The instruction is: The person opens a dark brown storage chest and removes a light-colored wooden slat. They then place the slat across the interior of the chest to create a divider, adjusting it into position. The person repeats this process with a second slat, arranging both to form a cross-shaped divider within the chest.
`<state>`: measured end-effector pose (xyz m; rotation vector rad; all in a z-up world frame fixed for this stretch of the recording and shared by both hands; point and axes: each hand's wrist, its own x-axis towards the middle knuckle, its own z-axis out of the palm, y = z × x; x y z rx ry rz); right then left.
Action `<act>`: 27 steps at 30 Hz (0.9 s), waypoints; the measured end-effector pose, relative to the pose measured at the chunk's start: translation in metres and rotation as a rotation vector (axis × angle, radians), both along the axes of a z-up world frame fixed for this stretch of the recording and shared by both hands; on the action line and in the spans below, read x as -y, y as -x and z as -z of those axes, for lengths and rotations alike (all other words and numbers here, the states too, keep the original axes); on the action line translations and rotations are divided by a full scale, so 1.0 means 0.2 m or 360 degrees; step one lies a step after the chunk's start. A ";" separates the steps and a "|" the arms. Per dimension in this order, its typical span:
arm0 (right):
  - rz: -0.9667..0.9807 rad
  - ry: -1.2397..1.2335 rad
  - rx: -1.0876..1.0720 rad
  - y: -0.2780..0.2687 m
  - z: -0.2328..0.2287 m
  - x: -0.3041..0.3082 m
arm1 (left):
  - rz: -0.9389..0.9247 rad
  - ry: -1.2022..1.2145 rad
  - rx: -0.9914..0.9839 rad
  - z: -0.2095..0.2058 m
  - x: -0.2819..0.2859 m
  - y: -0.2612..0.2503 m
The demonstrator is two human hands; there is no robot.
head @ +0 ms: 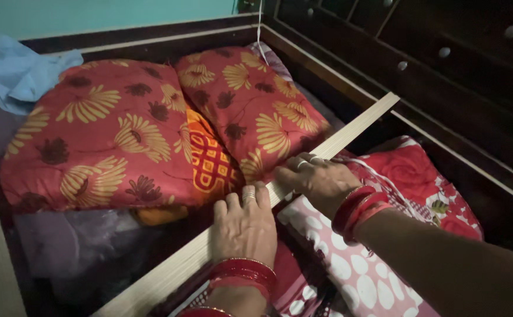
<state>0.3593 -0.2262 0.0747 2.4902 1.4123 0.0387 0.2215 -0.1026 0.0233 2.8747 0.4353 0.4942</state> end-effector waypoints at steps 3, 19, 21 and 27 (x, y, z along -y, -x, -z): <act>0.0068 0.0065 -0.0068 -0.03 -0.04 0.01 | -0.0024 -0.0003 0.0074 -0.02 0.02 -0.04; 0.0147 -0.0177 -0.0138 -0.01 0.01 0.03 | 0.0024 -0.0023 0.0037 -0.01 0.02 -0.05; 0.0123 -0.0188 -0.0115 -0.01 0.02 0.02 | 0.0033 -0.0006 -0.0037 -0.01 0.01 -0.06; 0.0031 -0.0253 -0.0085 -0.03 0.04 0.04 | 0.0028 0.0025 -0.0089 -0.04 0.01 -0.04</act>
